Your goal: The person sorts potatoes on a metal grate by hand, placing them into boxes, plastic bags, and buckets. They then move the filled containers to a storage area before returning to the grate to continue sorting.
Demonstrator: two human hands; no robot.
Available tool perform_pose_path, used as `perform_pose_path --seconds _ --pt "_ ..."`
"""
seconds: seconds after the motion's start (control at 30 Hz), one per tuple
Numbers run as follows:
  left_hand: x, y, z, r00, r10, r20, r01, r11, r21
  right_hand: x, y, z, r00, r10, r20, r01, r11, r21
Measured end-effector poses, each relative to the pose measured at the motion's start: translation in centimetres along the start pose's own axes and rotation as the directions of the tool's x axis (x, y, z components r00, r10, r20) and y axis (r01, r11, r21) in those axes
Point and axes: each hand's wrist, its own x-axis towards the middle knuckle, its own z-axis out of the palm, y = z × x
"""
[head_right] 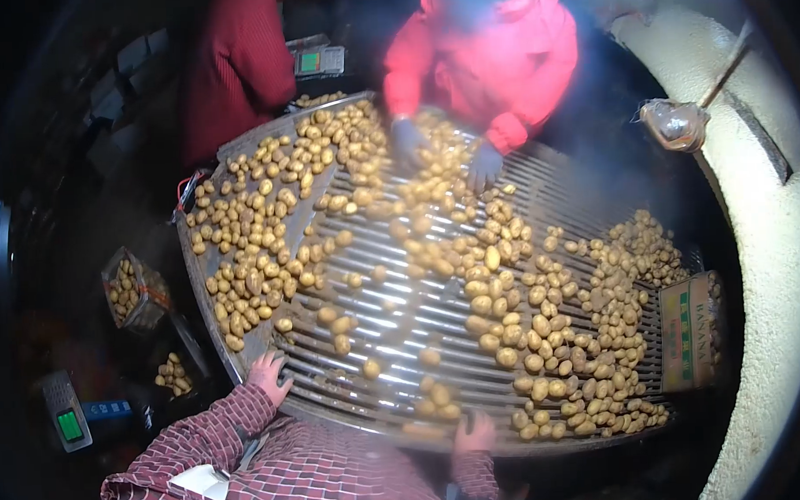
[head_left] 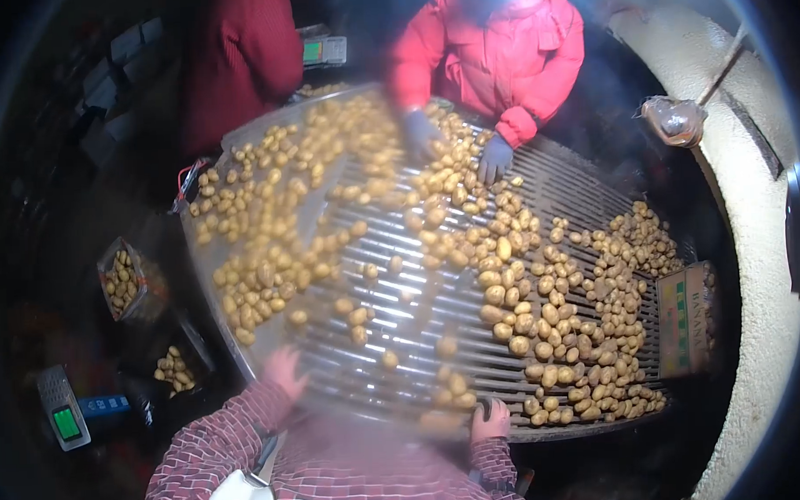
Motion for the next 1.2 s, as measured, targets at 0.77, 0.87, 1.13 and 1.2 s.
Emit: perform_pose_path --seconds 0.77,0.87,1.13,1.2 --pt "0.0 0.8 0.8 0.990 -0.036 -0.139 0.033 0.999 -0.025 0.8 0.1 -0.5 0.996 0.004 0.084 -0.002 1.000 -0.020" --pt "0.2 -0.7 2.0 0.984 -0.018 -0.177 0.020 1.000 0.012 0.8 0.8 0.1 0.999 -0.008 0.053 0.011 0.998 -0.055" --pt "0.3 -0.1 1.4 0.979 -0.004 -0.202 -0.002 1.000 -0.026 8.6 1.9 -0.3 0.990 -0.076 -0.115 0.088 0.991 0.103" --pt "0.4 -0.3 1.6 0.979 0.010 -0.203 -0.017 0.999 -0.033 14.5 0.1 -2.2 0.984 -0.133 -0.118 0.148 0.980 0.136"
